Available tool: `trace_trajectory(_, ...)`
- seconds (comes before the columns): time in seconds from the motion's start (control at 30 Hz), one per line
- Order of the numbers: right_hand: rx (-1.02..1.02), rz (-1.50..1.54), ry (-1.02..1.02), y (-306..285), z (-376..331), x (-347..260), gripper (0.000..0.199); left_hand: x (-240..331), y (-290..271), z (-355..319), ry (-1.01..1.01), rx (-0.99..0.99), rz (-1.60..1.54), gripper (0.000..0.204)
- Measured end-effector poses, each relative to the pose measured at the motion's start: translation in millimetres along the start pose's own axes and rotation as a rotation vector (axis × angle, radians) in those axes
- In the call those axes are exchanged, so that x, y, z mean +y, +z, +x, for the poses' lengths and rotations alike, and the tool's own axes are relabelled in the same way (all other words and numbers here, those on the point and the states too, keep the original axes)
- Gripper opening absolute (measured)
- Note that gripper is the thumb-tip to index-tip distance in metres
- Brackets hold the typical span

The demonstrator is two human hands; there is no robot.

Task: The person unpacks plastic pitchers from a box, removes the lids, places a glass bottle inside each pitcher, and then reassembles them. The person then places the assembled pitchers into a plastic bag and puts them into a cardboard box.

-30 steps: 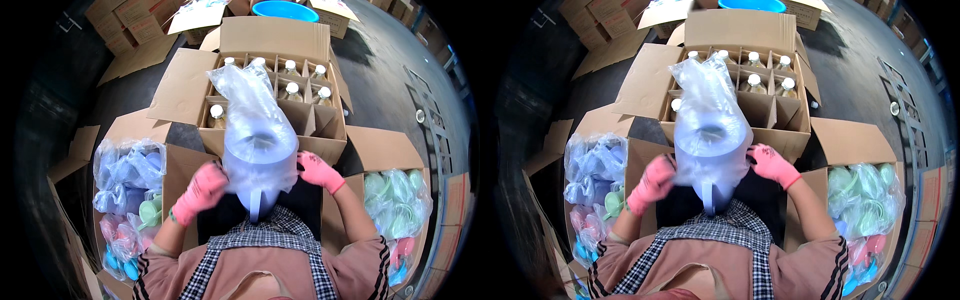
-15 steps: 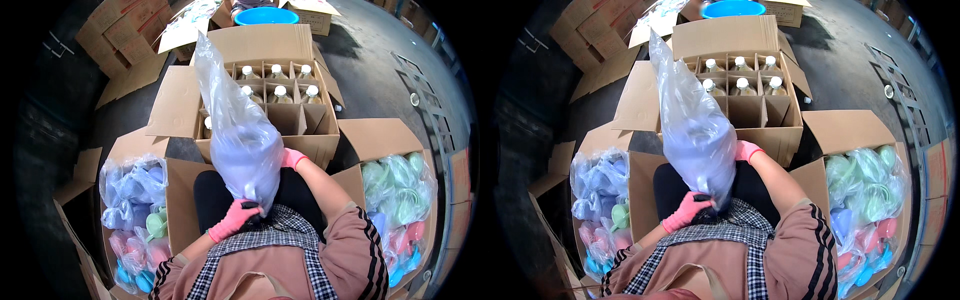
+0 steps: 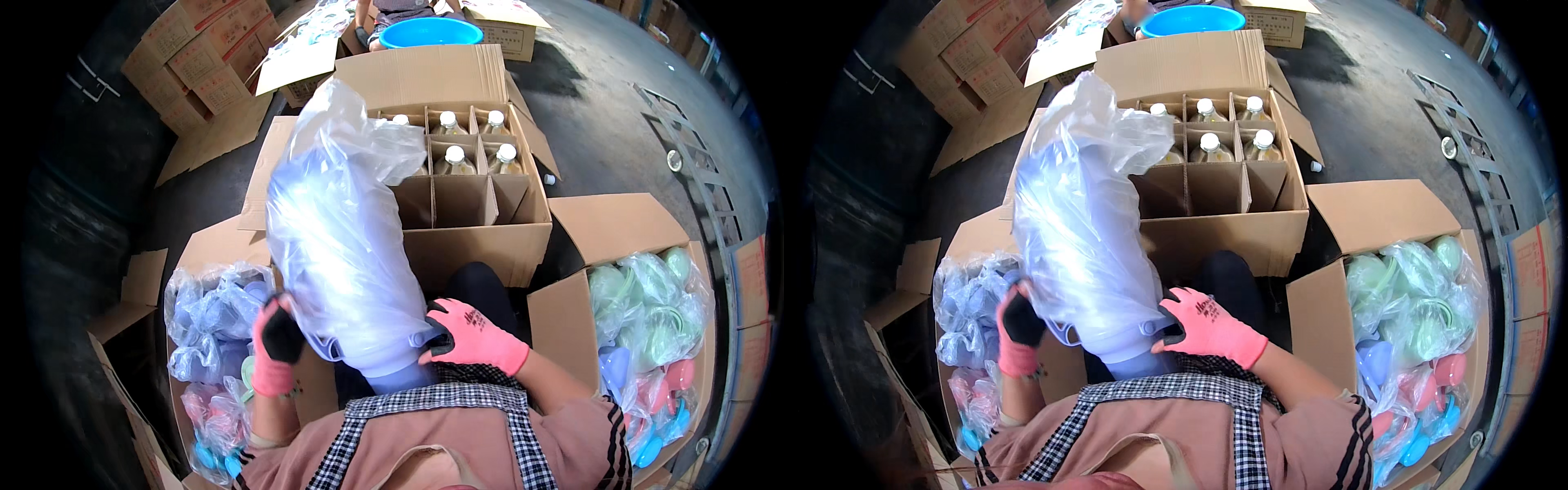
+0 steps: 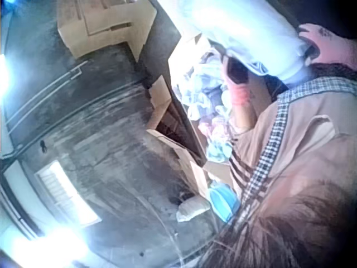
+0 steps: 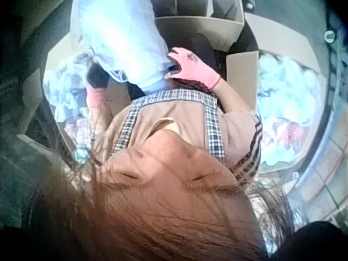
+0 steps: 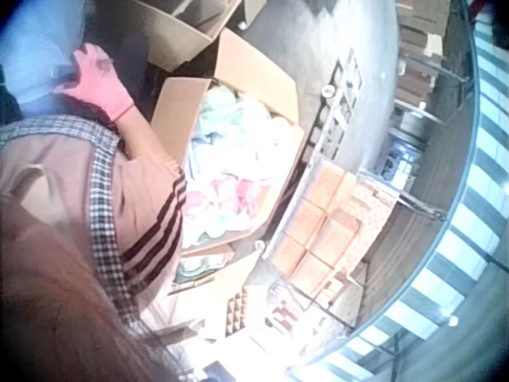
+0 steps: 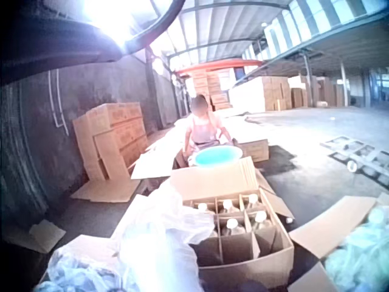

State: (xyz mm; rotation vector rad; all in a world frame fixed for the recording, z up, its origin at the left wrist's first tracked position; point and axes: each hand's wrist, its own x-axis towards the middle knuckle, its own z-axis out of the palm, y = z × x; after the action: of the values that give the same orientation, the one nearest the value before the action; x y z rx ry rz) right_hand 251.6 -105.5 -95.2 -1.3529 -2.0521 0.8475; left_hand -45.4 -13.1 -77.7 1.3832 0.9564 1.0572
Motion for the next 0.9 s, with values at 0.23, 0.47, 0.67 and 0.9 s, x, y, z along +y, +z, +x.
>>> trace_trajectory(0.23,0.041,-0.012,-0.012,5.7,-7.0,-8.3,0.039,12.3,33.3,-94.2,0.206,-0.204,0.842,0.020)
trace_trajectory(0.47,-0.080,-0.151,-0.007,6.3,0.8,-34.8,0.035,-41.1,-74.3,-62.4,-0.256,0.205,-0.172,0.028)
trace_trajectory(0.67,-0.094,-0.125,0.103,-2.0,-22.2,-35.3,0.038,-14.2,36.6,-12.1,-0.274,0.190,-0.126,0.028)
trace_trajectory(0.9,-0.031,0.333,0.289,-8.2,-75.0,-40.0,0.043,-65.2,44.7,-9.0,-0.238,-0.183,-0.264,0.038)
